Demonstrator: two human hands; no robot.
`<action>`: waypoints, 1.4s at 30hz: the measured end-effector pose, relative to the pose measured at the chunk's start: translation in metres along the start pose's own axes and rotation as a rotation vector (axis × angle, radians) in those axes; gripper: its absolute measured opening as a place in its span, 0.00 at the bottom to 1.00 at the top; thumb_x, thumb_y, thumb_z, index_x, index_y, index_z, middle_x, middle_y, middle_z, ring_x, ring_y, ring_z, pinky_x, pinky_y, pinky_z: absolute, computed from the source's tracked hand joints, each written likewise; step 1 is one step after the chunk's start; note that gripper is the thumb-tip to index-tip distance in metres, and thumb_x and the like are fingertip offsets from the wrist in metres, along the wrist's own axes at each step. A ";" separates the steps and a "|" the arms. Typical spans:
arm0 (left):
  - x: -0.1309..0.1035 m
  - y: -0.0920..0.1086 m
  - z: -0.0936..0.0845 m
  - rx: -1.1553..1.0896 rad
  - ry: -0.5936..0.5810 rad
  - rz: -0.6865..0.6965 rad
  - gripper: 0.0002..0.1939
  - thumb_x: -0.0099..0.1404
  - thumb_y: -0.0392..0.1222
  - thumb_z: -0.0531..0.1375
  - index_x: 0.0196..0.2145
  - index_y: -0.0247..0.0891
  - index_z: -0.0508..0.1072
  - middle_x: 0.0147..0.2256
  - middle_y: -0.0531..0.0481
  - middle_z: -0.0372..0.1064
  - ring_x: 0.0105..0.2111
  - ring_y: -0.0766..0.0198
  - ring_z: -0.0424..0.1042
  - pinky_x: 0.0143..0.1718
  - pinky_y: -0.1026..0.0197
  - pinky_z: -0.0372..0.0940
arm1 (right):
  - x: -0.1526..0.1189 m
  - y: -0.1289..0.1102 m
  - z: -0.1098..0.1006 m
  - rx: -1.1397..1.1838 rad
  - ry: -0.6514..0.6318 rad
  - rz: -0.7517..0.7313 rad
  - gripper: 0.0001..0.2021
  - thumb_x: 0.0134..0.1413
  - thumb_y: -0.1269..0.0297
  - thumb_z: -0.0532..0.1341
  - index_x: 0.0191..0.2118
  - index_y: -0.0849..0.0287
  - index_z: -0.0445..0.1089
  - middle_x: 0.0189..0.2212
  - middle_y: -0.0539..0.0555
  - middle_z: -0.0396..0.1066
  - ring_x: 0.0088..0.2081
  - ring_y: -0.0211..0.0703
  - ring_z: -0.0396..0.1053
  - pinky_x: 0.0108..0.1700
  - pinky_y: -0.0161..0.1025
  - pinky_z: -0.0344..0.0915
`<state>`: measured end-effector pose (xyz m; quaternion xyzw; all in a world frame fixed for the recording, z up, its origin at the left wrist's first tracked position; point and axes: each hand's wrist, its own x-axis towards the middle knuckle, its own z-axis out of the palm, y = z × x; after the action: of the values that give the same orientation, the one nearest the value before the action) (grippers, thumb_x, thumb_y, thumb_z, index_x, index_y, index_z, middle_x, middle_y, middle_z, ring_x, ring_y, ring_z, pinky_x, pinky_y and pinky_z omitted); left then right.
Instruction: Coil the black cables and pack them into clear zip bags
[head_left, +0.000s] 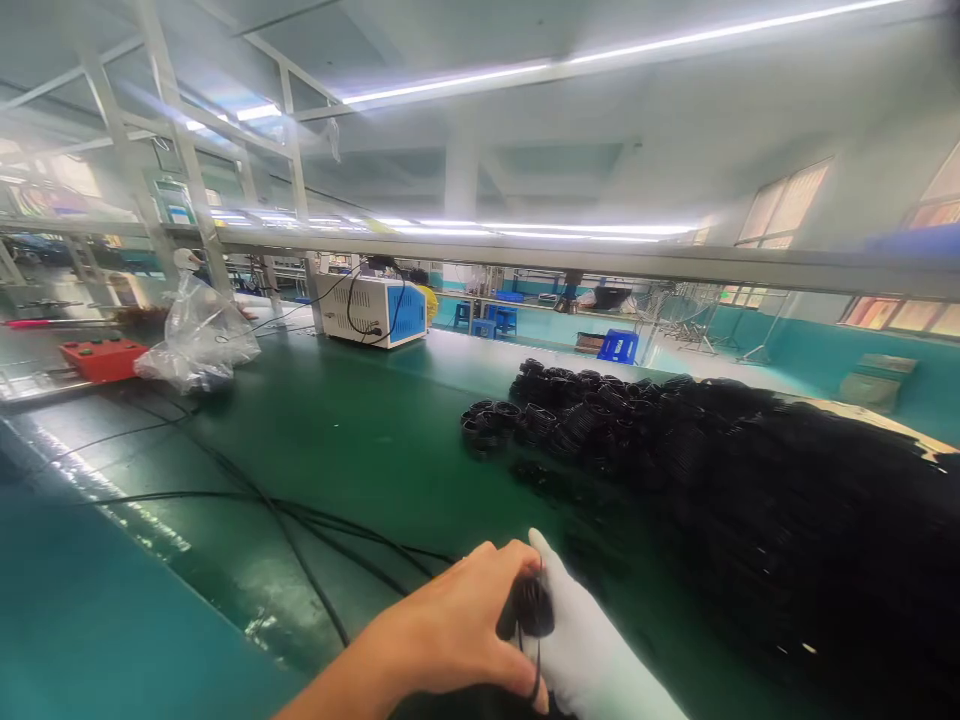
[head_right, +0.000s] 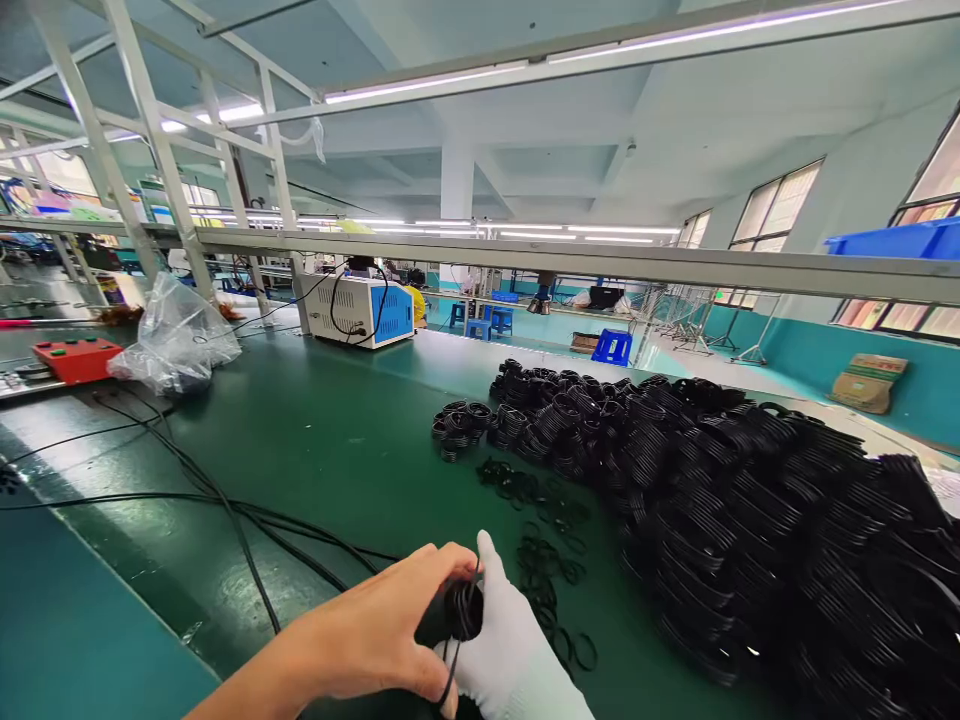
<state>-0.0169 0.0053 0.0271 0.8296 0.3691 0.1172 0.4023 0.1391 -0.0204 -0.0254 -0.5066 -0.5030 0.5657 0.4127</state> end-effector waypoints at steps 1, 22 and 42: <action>0.001 0.001 0.003 0.074 -0.001 -0.023 0.31 0.41 0.49 0.66 0.45 0.45 0.67 0.40 0.50 0.64 0.39 0.56 0.62 0.37 0.60 0.59 | 0.001 0.001 0.002 -0.051 0.047 -0.011 0.46 0.23 0.77 0.67 0.56 0.53 0.54 0.30 0.48 0.67 0.34 0.46 0.68 0.35 0.40 0.63; 0.005 0.002 -0.005 -0.860 0.083 -0.030 0.09 0.49 0.34 0.61 0.30 0.36 0.66 0.28 0.50 0.72 0.24 0.70 0.65 0.21 0.70 0.55 | -0.030 -0.028 -0.017 0.546 -0.418 -0.213 0.23 0.36 0.58 0.67 0.38 0.53 0.54 0.23 0.48 0.70 0.14 0.29 0.57 0.17 0.28 0.48; 0.006 0.027 -0.021 -0.282 0.117 0.105 0.19 0.53 0.36 0.58 0.44 0.48 0.73 0.39 0.53 0.69 0.40 0.62 0.65 0.38 0.64 0.60 | -0.024 -0.005 -0.010 0.623 -0.525 -0.028 0.32 0.43 0.49 0.60 0.50 0.66 0.59 0.19 0.52 0.68 0.15 0.34 0.61 0.17 0.30 0.54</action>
<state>-0.0088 0.0102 0.0604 0.7748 0.3282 0.2368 0.4857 0.1524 -0.0416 -0.0166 -0.1885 -0.4027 0.7954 0.4118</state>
